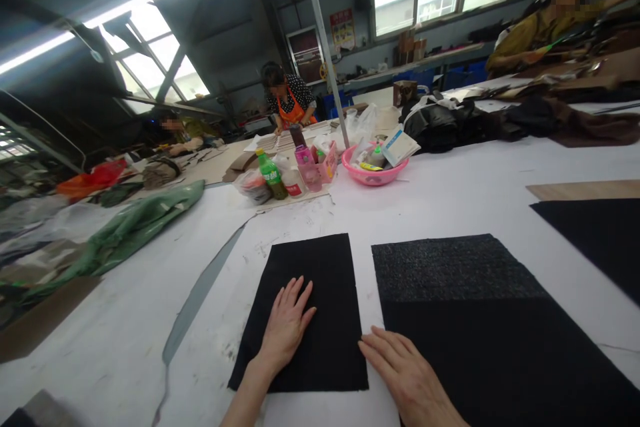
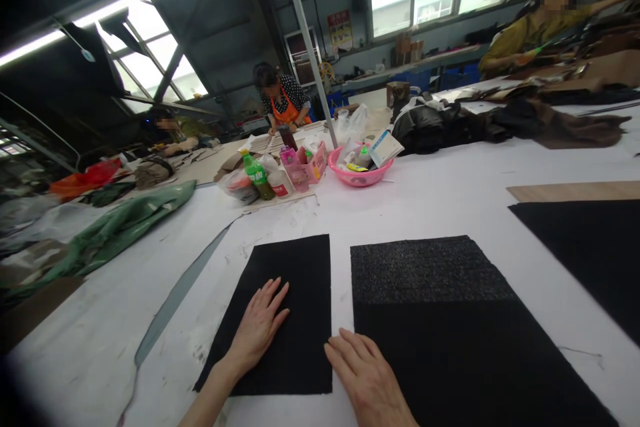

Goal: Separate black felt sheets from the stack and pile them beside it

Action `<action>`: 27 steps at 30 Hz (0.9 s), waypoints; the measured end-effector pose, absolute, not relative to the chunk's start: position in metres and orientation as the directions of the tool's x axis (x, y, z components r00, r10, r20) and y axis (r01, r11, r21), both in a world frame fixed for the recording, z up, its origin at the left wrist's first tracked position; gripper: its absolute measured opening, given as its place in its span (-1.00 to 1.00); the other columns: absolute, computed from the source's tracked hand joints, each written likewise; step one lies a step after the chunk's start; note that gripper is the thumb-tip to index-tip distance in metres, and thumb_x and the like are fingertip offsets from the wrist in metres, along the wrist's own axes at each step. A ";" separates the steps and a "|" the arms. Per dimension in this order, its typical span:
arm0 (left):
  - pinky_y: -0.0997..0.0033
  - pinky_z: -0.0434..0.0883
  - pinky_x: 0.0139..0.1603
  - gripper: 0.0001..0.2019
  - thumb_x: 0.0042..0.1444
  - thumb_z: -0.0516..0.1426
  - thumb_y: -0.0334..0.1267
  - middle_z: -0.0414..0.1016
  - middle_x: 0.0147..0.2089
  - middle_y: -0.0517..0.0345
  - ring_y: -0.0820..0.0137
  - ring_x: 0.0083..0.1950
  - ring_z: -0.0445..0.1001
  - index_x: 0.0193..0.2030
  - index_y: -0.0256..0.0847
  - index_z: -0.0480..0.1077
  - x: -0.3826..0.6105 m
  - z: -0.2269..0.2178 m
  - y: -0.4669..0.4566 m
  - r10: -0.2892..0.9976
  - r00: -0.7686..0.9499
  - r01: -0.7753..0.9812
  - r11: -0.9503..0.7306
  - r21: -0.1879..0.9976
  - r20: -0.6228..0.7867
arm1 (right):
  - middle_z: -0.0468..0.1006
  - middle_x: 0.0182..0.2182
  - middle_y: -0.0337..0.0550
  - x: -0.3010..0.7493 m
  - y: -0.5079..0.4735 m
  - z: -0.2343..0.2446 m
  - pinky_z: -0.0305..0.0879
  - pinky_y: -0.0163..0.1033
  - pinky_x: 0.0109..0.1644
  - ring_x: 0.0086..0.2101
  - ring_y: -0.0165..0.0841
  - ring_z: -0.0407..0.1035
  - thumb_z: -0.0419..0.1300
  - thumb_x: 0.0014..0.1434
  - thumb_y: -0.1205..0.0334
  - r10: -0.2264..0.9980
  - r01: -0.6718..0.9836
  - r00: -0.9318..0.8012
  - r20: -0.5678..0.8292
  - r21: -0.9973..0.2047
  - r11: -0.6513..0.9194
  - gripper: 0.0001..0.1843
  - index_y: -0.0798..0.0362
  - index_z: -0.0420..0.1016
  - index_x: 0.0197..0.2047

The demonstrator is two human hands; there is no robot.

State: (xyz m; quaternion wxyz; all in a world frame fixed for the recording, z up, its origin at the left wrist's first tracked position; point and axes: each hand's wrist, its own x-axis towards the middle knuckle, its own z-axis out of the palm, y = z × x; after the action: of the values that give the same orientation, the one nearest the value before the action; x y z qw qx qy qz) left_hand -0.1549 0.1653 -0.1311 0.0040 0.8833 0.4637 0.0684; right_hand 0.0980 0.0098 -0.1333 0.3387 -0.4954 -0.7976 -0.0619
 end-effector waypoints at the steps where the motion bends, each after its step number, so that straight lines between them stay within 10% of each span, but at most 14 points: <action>1: -0.07 0.17 0.36 -0.52 0.31 -0.01 -0.09 0.17 0.41 0.00 0.12 0.42 0.11 0.35 -0.04 0.18 -0.156 -0.132 0.166 0.820 0.561 0.819 -0.570 0.069 0.115 | 0.51 0.08 -0.14 0.099 0.015 -0.132 0.36 -0.19 0.09 0.11 -0.30 0.33 -0.12 0.26 0.55 0.763 0.844 -0.270 0.587 -0.236 0.481 -0.49 0.08 0.39 0.17; 10: -0.13 0.13 0.39 -0.49 0.32 -0.04 -0.04 0.11 0.43 0.07 0.11 0.44 0.06 0.38 0.03 0.11 -0.159 -0.138 0.166 0.829 0.548 0.824 -0.558 0.097 0.107 | 0.47 0.14 -0.19 0.096 0.064 -0.156 0.35 -0.10 0.12 0.11 -0.29 0.33 -0.10 0.11 0.60 0.774 0.916 -0.318 0.548 -0.034 0.400 -0.38 0.07 0.36 0.19; 22: -0.02 0.03 0.44 -0.47 0.32 -0.02 0.01 0.06 0.45 0.07 0.22 0.47 -0.02 0.37 -0.05 0.11 -0.154 -0.123 0.153 0.852 0.522 0.840 -0.519 0.157 0.027 | 0.43 0.18 -0.18 0.095 0.061 -0.157 0.15 -0.05 0.23 0.18 -0.32 0.25 -0.19 0.21 0.61 0.755 0.889 -0.324 0.571 -0.090 0.450 -0.38 0.05 0.35 0.22; 27: 0.00 -0.03 0.46 -0.47 0.33 -0.07 0.05 0.05 0.46 0.05 0.22 0.48 -0.08 0.37 -0.07 0.11 -0.152 -0.124 0.146 0.857 0.514 0.842 -0.513 0.169 0.040 | 0.53 0.06 -0.09 0.077 0.077 -0.152 0.11 0.04 0.23 0.11 -0.21 0.34 -0.15 0.40 0.30 0.725 0.865 -0.356 0.590 -0.086 0.495 -0.58 0.10 0.50 0.06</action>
State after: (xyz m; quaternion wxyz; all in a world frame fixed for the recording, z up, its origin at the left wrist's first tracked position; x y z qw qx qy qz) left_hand -0.1517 0.1459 -0.1241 0.0638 0.8678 0.4892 0.0593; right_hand 0.0767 0.0769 -0.1522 0.2898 -0.4878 -0.8146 -0.1209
